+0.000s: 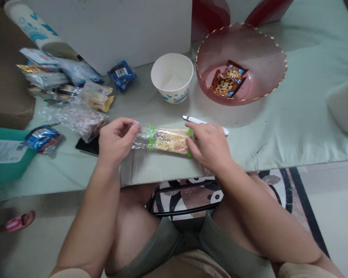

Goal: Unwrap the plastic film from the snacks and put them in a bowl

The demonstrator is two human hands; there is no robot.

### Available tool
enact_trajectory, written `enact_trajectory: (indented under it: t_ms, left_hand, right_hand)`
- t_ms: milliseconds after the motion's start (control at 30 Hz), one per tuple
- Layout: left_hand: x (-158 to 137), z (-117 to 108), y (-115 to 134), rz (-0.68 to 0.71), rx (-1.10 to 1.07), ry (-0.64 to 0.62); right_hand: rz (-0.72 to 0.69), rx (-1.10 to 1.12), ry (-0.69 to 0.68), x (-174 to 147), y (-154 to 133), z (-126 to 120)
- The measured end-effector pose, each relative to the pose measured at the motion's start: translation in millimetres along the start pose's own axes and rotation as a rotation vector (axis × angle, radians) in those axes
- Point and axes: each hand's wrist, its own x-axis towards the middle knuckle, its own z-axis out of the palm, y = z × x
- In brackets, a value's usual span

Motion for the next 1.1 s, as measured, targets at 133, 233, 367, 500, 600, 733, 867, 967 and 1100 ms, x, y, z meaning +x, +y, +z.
enact_trajectory:
  t_ms: [133,233,367,500,600,733,867,967,1100]
  left_hand:
    - [1,2,1,0.022,-0.131,0.087]
    - [3,5,-1,-0.056,-0.170,0.125]
    - [5,7,-4,-0.199,-0.247,0.182]
    - [7,5,-1,-0.247,-0.288,0.241]
    - [9,3,1,-0.283,-0.286,0.313]
    - [8,-1,4,-0.210,-0.250,0.337]
    - [1,-7,10,0.014,-0.055,0.087]
    - [-2,-10,14,0.100,0.106,-0.217]
    - [-2,-10,13,-0.027,0.104,-0.307]
  right_hand:
    - [0.015,0.053,0.054,1,6,3]
    - [0.007,0.060,0.062,3,4,4]
    - [-0.028,0.029,0.197,4,0,1]
    - [-0.104,0.004,0.397,4,-5,-10]
    - [-0.265,0.085,0.419,2,-11,-19]
    - [-0.568,0.305,0.043,-6,-23,-24]
    - [-0.558,0.389,-0.445,-12,-31,-21]
    - [-0.476,0.424,-0.660,-12,-31,-18]
    - [-0.409,0.453,-0.700,-10,-28,-19]
